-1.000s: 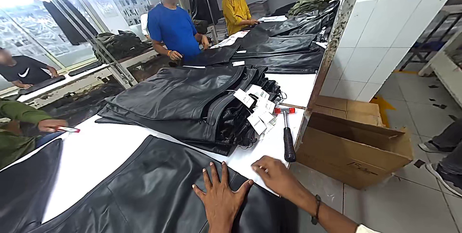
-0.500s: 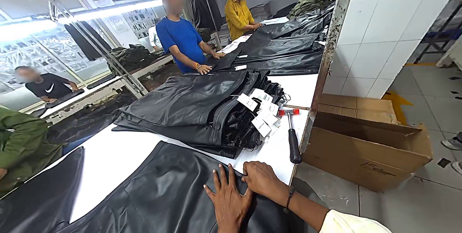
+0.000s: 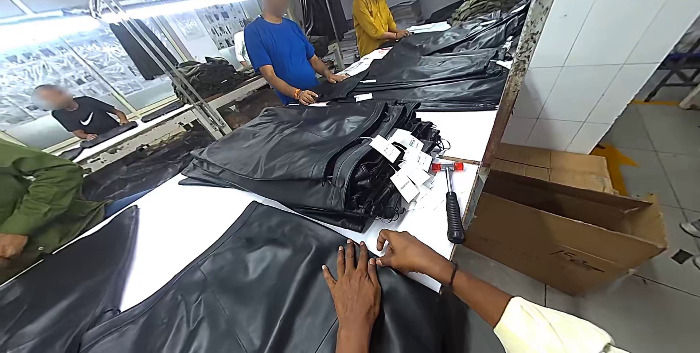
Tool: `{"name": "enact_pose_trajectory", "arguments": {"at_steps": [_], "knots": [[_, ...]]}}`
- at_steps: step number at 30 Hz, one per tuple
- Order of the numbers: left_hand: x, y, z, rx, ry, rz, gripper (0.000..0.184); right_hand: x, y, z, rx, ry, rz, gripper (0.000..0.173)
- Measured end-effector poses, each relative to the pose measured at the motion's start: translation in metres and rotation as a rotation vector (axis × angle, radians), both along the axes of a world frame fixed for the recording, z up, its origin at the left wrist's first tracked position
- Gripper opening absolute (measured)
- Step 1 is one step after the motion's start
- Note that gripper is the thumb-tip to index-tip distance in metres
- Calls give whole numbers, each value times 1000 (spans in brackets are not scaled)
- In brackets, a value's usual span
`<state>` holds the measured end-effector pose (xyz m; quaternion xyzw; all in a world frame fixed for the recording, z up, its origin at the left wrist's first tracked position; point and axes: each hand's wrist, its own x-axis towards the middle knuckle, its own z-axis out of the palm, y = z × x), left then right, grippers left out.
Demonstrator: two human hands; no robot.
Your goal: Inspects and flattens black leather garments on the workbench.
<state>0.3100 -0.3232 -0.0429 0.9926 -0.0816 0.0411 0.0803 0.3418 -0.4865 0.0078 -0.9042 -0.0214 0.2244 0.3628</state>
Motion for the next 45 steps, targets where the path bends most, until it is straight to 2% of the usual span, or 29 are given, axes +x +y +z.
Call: {"name": "enact_pose_trajectory", "arguments": {"at_steps": [4, 6, 8, 10, 12, 14, 21, 23, 25, 27, 35, 38, 40, 42, 45], "knots": [[4, -2, 12, -3, 133, 34, 52, -37, 2, 11, -314, -141, 48, 28], [3, -1, 3, -23, 44, 40, 54, -54, 1, 4, -374, -214, 33, 29], [2, -2, -10, -47, -88, 56, 59, -66, 1, -16, -409, -416, -20, 26], [2, -3, -12, -53, -121, 61, 60, -72, 3, -39, -444, -699, -57, 21], [0, -3, -12, -24, -110, 49, 58, -77, 5, -52, -471, -889, -42, 28], [0, -3, -10, 1, -99, 47, 58, -79, 6, -56, -513, -961, -34, 34], [0, -2, -5, -20, -21, 66, 81, -83, -1, -64, -490, -959, -66, 43], [0, -3, 3, -23, 64, 78, 84, -82, -3, -69, -416, -960, -106, 40], [1, -5, 11, -24, 142, 94, 92, -81, -5, -73, -349, -1001, -165, 29], [2, -7, 15, -31, 177, 109, 96, -80, -7, -74, -333, -1029, -201, 29], [-1, -4, 4, -20, 112, 109, 102, -75, -22, -51, -300, -781, -127, 30], [0, -3, 3, -22, 88, 103, 104, -57, -51, -34, -395, -906, -290, 24], [0, -3, 1, -39, 64, 101, 105, -37, -75, -26, -499, -830, -392, 37], [-1, -4, 0, -44, 65, 100, 105, -20, -96, -25, -562, -632, -468, 59], [0, -5, 3, -37, 111, 104, 105, -3, -115, -23, -499, -459, -551, 71]]}}
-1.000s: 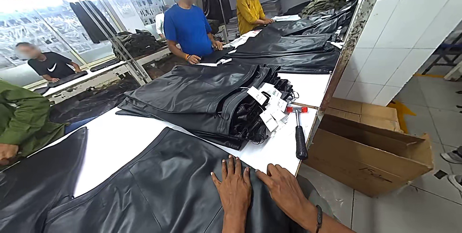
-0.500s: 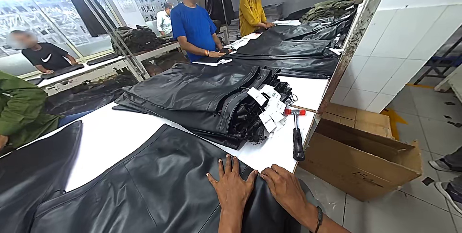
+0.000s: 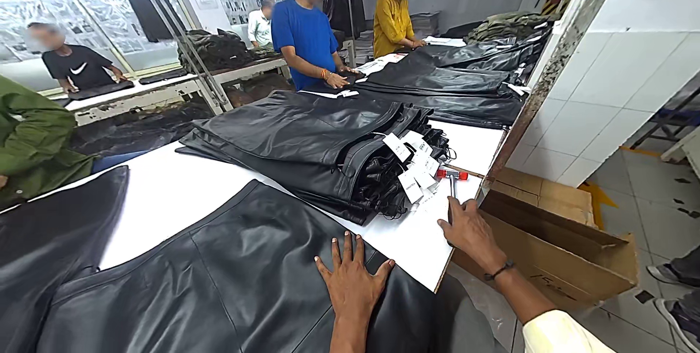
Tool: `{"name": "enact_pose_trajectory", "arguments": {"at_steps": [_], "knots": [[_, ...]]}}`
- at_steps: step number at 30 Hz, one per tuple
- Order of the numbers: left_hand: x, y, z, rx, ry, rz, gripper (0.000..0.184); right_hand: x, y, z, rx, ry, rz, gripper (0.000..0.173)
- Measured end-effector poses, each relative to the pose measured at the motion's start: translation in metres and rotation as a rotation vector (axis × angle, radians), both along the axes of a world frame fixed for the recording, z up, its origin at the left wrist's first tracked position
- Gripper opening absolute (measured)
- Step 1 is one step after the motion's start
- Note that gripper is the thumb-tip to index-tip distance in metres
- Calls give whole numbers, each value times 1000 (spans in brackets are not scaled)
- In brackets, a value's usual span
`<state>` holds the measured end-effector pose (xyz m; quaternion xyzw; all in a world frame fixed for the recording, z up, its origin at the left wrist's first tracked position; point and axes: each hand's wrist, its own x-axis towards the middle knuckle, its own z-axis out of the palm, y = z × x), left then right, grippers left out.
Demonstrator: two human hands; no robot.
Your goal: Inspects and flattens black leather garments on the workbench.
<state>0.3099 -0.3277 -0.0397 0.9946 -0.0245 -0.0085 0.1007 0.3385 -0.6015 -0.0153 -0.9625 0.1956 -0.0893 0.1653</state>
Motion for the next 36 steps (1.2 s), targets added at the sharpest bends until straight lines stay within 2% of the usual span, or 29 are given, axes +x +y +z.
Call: {"name": "enact_pose_trajectory", "arguments": {"at_steps": [2, 5, 7, 10, 11, 13, 14, 16, 18, 20, 23, 24, 28, 30, 33, 36], "knots": [[0, 0, 1, -12, 8, 2, 104, 0, -12, 3, 181, -17, -16, 77], [0, -1, 1, -22, 15, 0, 104, -11, -32, -1, 648, -24, -48, 79], [0, 0, 0, -29, 30, 0, 104, -30, -38, 4, 983, 17, -74, 68], [0, 0, 3, -33, 54, 0, 104, -63, -35, 19, 1312, 94, -87, 22], [-1, 0, 4, -29, 65, -1, 104, -74, -31, 23, 1378, 116, -95, 27], [-1, -1, 3, -30, 64, -1, 104, -98, -17, 26, 1253, 102, -13, 30], [-1, -1, 3, -34, 54, 1, 105, -109, -8, 23, 1117, 48, 75, 29], [-2, 0, 2, -35, 49, 5, 105, -124, 6, 9, 821, -119, 271, 43], [-1, -1, 3, -37, 47, 9, 104, -129, 11, -2, 563, -181, 457, 53], [0, -1, 5, -35, 70, 11, 104, -128, 21, 6, 512, -109, 593, 64], [0, 0, 9, -37, 109, 9, 102, -126, 46, 27, 626, -49, 701, 52], [0, 0, 9, -42, 102, 9, 101, -127, 53, 31, 591, -90, 734, 50], [0, 0, 10, -58, 110, 21, 102, -124, 64, 26, 211, -381, 785, 47], [0, 0, 10, -59, 111, 22, 102, -118, 61, 12, 144, -374, 799, 47], [0, -1, 10, -66, 109, 21, 102, -110, 57, -1, -21, -148, 732, 46], [0, -1, 10, -54, 113, 23, 104, -106, 60, 3, 37, -265, 657, 47]]}}
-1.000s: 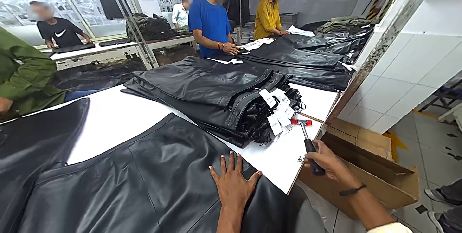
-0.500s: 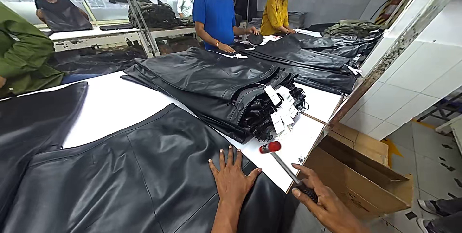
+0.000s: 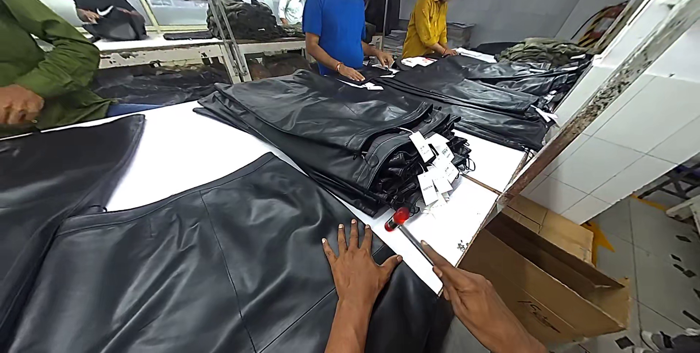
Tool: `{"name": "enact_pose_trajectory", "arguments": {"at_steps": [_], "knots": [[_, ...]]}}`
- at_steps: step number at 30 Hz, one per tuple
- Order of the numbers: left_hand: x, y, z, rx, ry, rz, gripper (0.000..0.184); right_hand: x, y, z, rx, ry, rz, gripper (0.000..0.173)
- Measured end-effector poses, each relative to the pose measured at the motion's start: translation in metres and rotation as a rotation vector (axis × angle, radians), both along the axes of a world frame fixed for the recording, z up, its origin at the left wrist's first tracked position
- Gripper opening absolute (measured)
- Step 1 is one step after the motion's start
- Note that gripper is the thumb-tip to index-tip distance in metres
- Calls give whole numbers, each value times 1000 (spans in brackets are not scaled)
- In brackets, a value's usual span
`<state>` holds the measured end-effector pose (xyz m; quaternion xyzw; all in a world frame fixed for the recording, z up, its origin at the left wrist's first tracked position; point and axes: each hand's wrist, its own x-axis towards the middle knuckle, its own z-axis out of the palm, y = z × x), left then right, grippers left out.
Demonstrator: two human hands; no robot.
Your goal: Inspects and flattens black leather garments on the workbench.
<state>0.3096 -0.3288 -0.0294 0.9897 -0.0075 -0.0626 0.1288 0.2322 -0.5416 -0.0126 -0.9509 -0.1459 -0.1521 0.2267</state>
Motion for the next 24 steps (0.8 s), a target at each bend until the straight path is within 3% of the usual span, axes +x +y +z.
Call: {"name": "enact_pose_trajectory", "arguments": {"at_steps": [3, 7, 11, 15, 19, 22, 24], "knots": [[-1, 1, -3, -2, -12, 9, 104, -4, 5, 2, 99, -74, 67, 47], [-2, 0, -4, -9, -30, 5, 103, -3, 7, -6, -43, 151, 58, 46], [-1, 0, -3, -7, -7, 13, 103, -7, 17, -4, 105, -44, 55, 47], [-2, 0, -5, -8, -34, 9, 103, -3, 12, -2, -70, 160, 3, 47], [0, 0, -5, -16, -37, 8, 104, -6, 18, 1, 88, -28, 20, 47], [-1, 0, -6, -24, -50, 9, 104, -3, 14, -1, -71, 142, 10, 47], [1, 0, -3, -15, -38, 1, 104, 0, 15, 4, -60, 122, -2, 47]]}}
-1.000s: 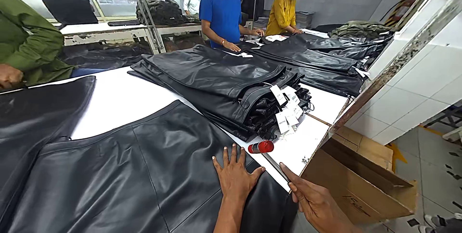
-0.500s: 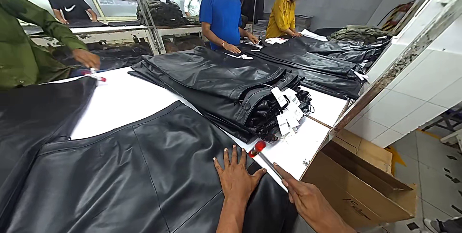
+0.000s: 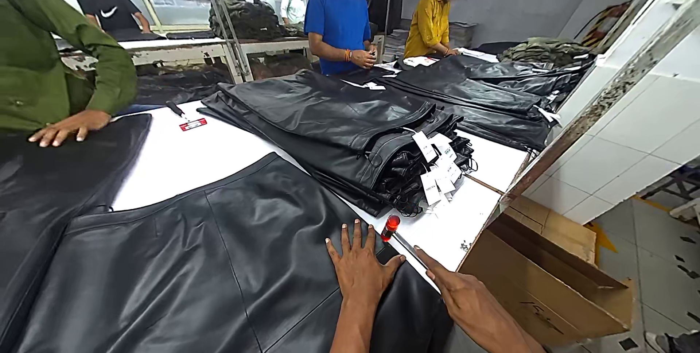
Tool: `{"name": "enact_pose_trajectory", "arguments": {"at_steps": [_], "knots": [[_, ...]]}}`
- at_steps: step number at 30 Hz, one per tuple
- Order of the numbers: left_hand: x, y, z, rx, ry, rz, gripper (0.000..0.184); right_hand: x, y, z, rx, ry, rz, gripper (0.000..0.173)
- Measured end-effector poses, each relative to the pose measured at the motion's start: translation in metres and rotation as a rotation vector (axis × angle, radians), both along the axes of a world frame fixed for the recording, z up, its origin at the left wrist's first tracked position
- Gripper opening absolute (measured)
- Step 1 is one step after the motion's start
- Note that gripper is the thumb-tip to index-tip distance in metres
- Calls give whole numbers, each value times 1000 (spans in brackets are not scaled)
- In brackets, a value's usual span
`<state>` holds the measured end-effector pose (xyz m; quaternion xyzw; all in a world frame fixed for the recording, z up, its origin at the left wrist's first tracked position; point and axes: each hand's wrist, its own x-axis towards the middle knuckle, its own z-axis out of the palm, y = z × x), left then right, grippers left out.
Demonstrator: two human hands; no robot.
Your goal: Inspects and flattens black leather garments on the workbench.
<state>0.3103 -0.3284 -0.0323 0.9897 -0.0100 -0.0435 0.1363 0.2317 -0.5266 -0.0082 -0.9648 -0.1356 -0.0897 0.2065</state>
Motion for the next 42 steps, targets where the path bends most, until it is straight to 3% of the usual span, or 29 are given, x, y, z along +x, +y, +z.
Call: {"name": "enact_pose_trajectory", "arguments": {"at_steps": [3, 7, 10, 14, 18, 22, 26, 29, 33, 37, 40, 42], "knots": [[1, 1, 2, -5, 28, 5, 104, -3, 5, -4, 93, -151, 22, 47], [1, 0, 3, 10, 29, -4, 104, -1, 0, 0, -18, 71, 8, 48], [3, 0, 4, 6, 40, -2, 104, -3, 8, -3, 134, -175, 38, 47], [0, -1, 2, 1, 23, -1, 103, -1, 4, -3, -29, 62, 10, 48], [3, -1, 3, -13, 23, 15, 103, -1, 11, -2, 128, -151, 27, 47], [-1, -2, 3, -6, 31, 18, 106, 5, 6, -7, 13, 47, 6, 48], [2, -1, 3, -5, 16, 28, 110, 7, 14, -8, 129, -117, -18, 48], [1, -1, 1, -3, 28, 33, 113, 10, 7, -8, 16, 109, -30, 49], [3, -1, 5, -1, 50, 36, 114, 10, 9, -6, 132, -83, -34, 47], [-1, -2, 2, 9, 22, 27, 122, 8, 5, -4, 27, 110, 2, 47], [0, 0, 7, 5, 58, 18, 130, 1, 10, -3, 142, -126, 9, 47], [0, 0, 7, 4, 73, 22, 131, -8, 7, -11, 111, -134, 15, 47]]}}
